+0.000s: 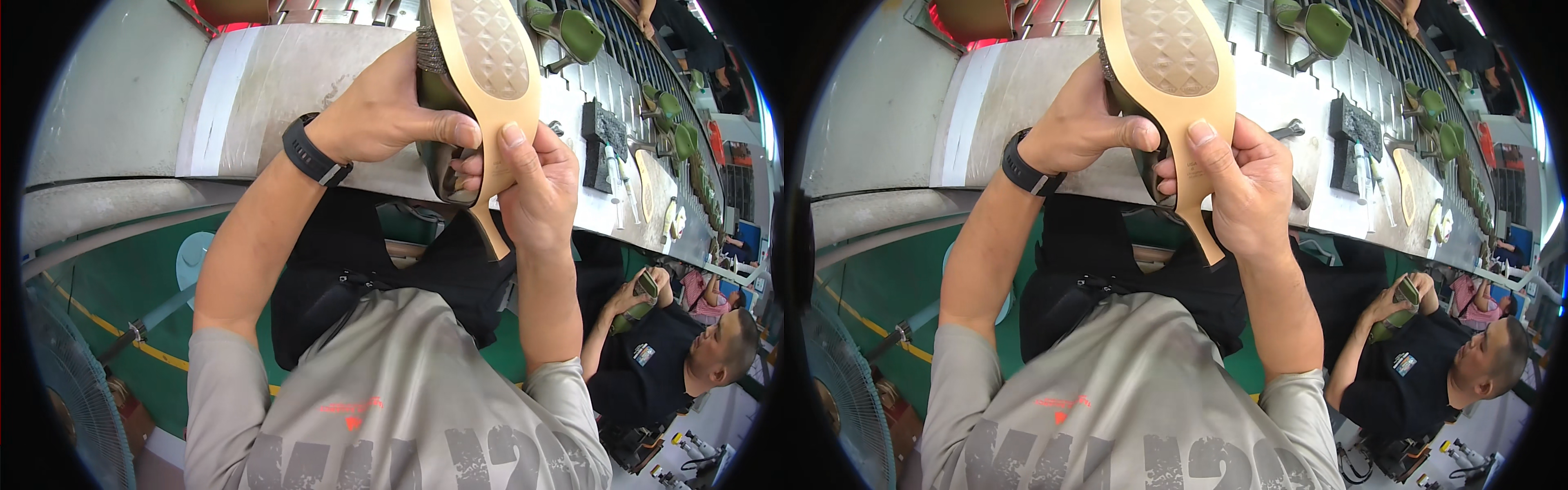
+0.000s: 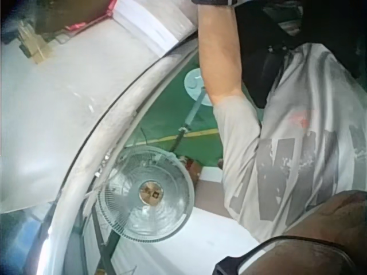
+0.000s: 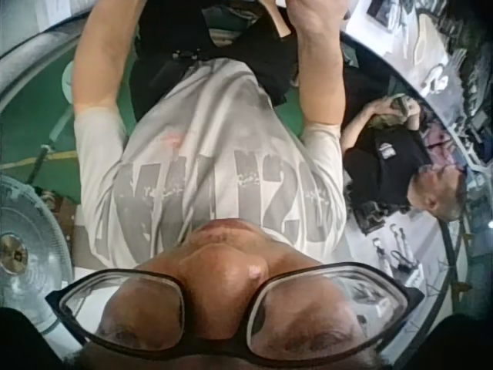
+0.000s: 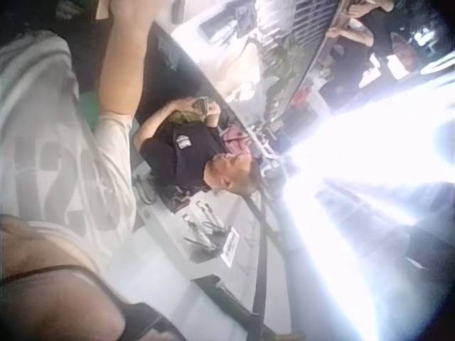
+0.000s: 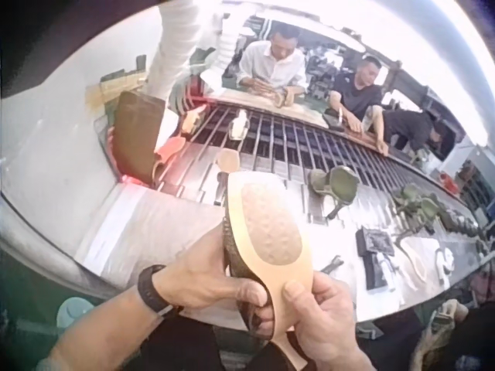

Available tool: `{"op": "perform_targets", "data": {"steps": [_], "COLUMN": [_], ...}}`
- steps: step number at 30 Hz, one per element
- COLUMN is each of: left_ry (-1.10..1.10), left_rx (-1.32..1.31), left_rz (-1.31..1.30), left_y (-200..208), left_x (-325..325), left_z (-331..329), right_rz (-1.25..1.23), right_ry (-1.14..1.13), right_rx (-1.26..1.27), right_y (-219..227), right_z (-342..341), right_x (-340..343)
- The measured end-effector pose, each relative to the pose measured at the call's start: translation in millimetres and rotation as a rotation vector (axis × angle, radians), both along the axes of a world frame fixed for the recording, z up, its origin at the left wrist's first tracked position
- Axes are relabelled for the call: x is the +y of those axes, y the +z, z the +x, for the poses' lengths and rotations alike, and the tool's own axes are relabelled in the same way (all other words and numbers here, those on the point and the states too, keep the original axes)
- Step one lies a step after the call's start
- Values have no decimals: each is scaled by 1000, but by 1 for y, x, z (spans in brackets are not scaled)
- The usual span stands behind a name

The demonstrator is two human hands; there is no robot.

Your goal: The person applies a sole to a shoe upper and secures a high heel component. The person then uses a hammer to pound around the edges of the sole and heel for a secure bond.

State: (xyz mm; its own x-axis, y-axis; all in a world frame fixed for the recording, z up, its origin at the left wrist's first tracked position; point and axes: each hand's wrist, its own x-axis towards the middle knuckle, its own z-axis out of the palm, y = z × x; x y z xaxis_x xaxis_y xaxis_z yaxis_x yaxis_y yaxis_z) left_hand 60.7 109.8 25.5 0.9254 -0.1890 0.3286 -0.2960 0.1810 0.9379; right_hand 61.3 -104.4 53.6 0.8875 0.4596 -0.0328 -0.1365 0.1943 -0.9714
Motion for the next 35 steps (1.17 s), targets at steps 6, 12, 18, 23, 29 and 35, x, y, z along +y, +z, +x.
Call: {"op": "perform_targets", "data": {"steps": [6, 12, 18, 23, 29, 35], "left_ry": [-34, 3, 16, -80, 186, 206], "left_rx": [1, 89, -37, -217, -279, -236], "left_rz": [-21, -113, 95, 665, 273, 286], "left_y": [-2, 2, -24, -27, -81, -79], "left_x": [2, -3, 20, 32, 12, 8], "left_z": [-2, -7, -49, -77, -105, -110], "right_rz": [-8, -23, -241, -455, -388, -363], "right_ry": [8, 1, 182, 234, 257, 136], "right_rx": [6, -16, -29, -713, -807, -982], "right_y": [-2, 0, 7, 5, -14, -20], "right_z": [-2, -4, -29, -30, -30, -29], "right_x": [3, 3, -7, -11, 2, 8]}}
